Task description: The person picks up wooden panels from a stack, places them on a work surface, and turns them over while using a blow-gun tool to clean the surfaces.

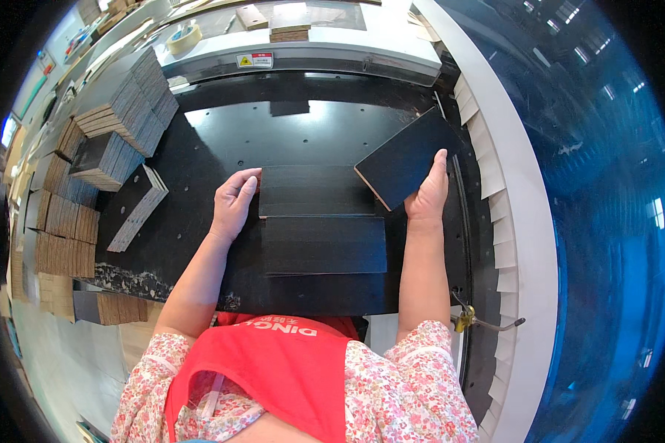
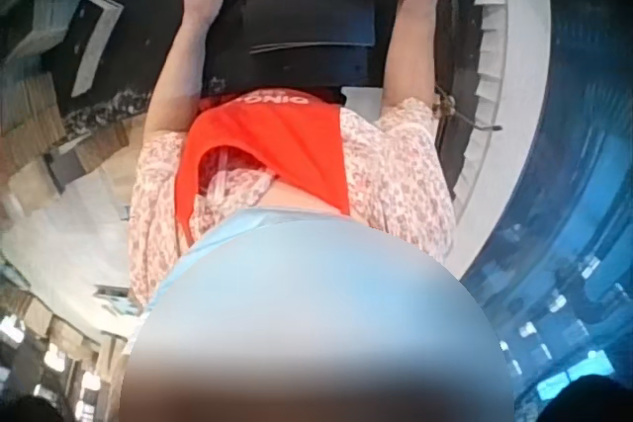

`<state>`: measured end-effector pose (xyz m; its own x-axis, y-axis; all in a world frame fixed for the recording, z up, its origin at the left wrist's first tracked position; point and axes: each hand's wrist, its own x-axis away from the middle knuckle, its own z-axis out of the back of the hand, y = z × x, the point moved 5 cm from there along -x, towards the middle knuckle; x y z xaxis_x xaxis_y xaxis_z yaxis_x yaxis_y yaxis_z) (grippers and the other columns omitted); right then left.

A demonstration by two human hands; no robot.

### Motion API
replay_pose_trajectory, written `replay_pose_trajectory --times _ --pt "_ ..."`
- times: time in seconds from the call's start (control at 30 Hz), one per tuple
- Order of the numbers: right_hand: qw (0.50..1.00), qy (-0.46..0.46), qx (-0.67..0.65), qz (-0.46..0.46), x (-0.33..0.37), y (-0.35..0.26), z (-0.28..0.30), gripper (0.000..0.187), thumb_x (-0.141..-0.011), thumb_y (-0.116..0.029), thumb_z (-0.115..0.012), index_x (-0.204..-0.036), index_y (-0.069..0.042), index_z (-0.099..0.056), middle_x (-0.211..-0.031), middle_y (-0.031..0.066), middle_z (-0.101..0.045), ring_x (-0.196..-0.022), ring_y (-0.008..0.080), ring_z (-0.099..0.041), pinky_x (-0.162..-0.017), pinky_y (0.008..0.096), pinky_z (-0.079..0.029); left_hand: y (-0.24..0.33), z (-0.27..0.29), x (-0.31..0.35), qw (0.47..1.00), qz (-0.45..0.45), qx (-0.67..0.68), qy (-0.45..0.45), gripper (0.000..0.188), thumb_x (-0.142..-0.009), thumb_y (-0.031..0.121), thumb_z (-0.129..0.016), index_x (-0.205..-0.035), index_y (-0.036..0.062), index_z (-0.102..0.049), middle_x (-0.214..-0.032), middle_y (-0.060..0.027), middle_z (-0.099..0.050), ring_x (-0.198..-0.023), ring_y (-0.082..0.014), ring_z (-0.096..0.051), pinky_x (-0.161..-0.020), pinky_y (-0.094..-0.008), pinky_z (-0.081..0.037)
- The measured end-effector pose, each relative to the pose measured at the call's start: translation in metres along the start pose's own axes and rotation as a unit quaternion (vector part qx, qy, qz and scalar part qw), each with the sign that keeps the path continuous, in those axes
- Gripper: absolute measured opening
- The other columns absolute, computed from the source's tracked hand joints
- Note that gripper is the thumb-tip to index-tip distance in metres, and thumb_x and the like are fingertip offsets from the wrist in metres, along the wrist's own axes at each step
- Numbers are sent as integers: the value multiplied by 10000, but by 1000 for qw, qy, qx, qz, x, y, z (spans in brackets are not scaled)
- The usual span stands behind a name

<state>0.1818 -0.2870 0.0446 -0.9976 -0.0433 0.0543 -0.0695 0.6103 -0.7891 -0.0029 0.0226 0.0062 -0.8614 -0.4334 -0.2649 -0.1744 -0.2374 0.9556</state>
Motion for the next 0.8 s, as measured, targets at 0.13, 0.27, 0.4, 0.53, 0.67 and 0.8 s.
replay_pose_trajectory --times 0.13,0.27,0.4,0.53,0.67,0.8 --pt "984 72 92 134 -20 11 39 503 -990 -238 -548 -1383 40 -402 -1347 142 -507 -1205 238 -519 -1011 343 -437 8 -4 0 1000 4 -18 -2 250 -968 169 -588 -1137 -2 -655 -1050 -51 -672 -950 -116 -618 -862 -271 -491" --pt "988 63 81 117 -26 20 49 426 -946 -99 -544 -1351 17 -477 -1296 148 -557 -1146 235 -562 -985 342 -463 7 -2 1 1000 15 -26 7 230 -955 137 -605 -1130 -4 -655 -1044 -45 -668 -957 -104 -618 -866 -260 -493" --pt "997 76 25 10 -21 25 48 326 -935 -83 -554 -1252 -9 -579 -1190 129 -625 -1071 234 -609 -939 354 -500 4 0 2 999 16 -31 6 230 -951 134 -616 -1131 -4 -652 -1030 -33 -663 -941 -92 -614 -862 -253 -493" --pt "998 67 -21 -9 -15 25 42 309 -934 -73 -546 -1237 -28 -586 -1150 115 -639 -1040 241 -624 -915 385 -520 5 -3 2 1000 13 -25 14 247 -958 169 -613 -1138 5 -656 -1010 -17 -659 -928 -88 -587 -860 -253 -473" --pt "997 4 -71 -38 -15 29 42 427 -922 -33 -498 -1348 -23 -478 -1155 104 -619 -1029 240 -622 -912 412 -523 6 -3 2 999 5 -34 12 236 -944 132 -629 -1138 -2 -648 -1018 -24 -662 -914 -82 -612 -849 -249 -496" --pt "996 -71 0 -62 -16 29 45 551 -889 7 -451 -1434 -13 -373 -1148 94 -606 -1021 247 -621 -911 412 -520 6 -2 2 999 -3 -41 15 240 -944 134 -629 -1142 -1 -647 -1006 -20 -663 -905 -77 -608 -837 -244 -495"
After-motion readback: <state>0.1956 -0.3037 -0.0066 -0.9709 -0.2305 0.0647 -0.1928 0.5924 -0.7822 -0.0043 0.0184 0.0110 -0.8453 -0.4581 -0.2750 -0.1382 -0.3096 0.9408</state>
